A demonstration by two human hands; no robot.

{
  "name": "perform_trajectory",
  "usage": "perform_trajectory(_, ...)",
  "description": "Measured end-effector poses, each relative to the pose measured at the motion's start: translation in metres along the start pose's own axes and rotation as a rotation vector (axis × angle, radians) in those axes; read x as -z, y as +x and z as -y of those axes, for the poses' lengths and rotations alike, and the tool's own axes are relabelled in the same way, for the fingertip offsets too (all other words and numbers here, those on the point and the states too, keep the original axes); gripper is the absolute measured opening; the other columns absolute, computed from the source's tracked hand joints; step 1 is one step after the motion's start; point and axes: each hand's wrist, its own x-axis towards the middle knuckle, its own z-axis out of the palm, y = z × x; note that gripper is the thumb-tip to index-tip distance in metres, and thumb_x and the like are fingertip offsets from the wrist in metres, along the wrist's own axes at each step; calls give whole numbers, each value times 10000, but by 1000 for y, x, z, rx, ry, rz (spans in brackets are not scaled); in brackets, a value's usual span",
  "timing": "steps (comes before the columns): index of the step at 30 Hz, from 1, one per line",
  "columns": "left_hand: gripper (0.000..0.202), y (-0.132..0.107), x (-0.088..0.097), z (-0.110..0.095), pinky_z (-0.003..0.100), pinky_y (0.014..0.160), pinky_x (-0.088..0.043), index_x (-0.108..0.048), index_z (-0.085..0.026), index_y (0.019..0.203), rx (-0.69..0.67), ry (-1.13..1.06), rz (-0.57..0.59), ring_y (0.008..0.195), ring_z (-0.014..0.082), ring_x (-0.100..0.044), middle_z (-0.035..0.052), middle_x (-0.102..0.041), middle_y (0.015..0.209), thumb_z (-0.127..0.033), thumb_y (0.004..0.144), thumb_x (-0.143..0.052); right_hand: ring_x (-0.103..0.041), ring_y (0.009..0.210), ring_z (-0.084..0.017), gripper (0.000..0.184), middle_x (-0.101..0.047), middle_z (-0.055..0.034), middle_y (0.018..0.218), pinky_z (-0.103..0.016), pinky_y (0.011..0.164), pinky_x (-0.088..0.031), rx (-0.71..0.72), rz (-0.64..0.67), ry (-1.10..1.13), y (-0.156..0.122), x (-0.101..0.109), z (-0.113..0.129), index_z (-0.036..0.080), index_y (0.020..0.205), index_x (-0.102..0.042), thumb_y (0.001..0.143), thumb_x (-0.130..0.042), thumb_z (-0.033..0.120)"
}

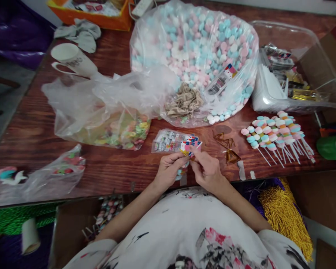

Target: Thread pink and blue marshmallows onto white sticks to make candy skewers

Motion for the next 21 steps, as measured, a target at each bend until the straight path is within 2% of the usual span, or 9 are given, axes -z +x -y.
perform_trajectory(2,215,1,0,-3,204,518,-412,-666,-158,687,-30,25,-5,521,76,-451,-24,-523,577,-349,785,-664,-582,668,-118,461,-643,-9,826,-246,612,-497,-114,-120,90,-5,2,1,237,1252,-547,806,-628,156)
perform_trajectory(5,237,1,-3,-11,225,555,-430,-665,-161,671,-151,142,36,552,94,-482,-10,-544,599,-349,812,-640,-575,681,-112,206,-639,-2,805,-234,608,-484,-331,-149,286,-6,5,4,214,989,-639,787,-680,221)
perform_trajectory(7,240,1,-7,-18,242,598,-442,-675,-162,681,-276,257,87,589,111,-512,6,-572,621,-333,839,-617,-553,632,-101,96,-626,12,727,-225,581,-470,-460,-80,448,-2,7,3,192,813,-642,775,-693,264)
perform_trajectory(10,232,4,-13,-30,273,677,-461,-692,-164,726,-430,404,148,660,139,-561,39,-629,684,-308,869,-581,-477,502,-77,203,-571,41,609,-203,469,-403,-625,-2,711,8,11,-3,179,745,-611,716,-739,334)
perform_trajectory(13,255,5,-16,-43,292,719,-472,-693,-170,736,-468,519,243,696,158,-583,64,-657,723,-323,882,-549,-398,435,-63,308,-484,68,542,-197,416,-336,-671,211,902,19,21,-11,177,727,-556,689,-750,413)
perform_trajectory(15,274,5,-17,-53,288,695,-466,-692,-173,722,-455,573,333,673,158,-576,65,-654,701,-327,883,-533,-354,436,-59,332,-430,75,533,-199,419,-317,-574,406,855,26,32,-13,182,691,-506,737,-699,447)
perform_trajectory(17,283,4,-16,-63,278,662,-449,-695,-168,694,-436,607,424,636,151,-559,57,-637,654,-310,875,-530,-372,487,-72,290,-436,61,569,-212,466,-343,-352,533,598,33,46,-10,186,681,-483,817,-619,404)
perform_trajectory(19,278,3,-15,-73,266,629,-429,-701,-159,660,-391,603,504,595,139,-539,44,-617,614,-285,854,-547,-446,591,-109,177,-503,22,649,-248,557,-398,-32,557,241,38,59,-4,190,729,-508,877,-523,286)
perform_trajectory(21,252,4,-14,-81,250,587,-416,-702,-150,622,-272,529,564,560,127,-522,32,-602,582,-277,810,-591,-495,692,-152,129,-561,-28,735,-303,640,-433,303,508,-54,40,70,4,193,817,-546,887,-440,172)
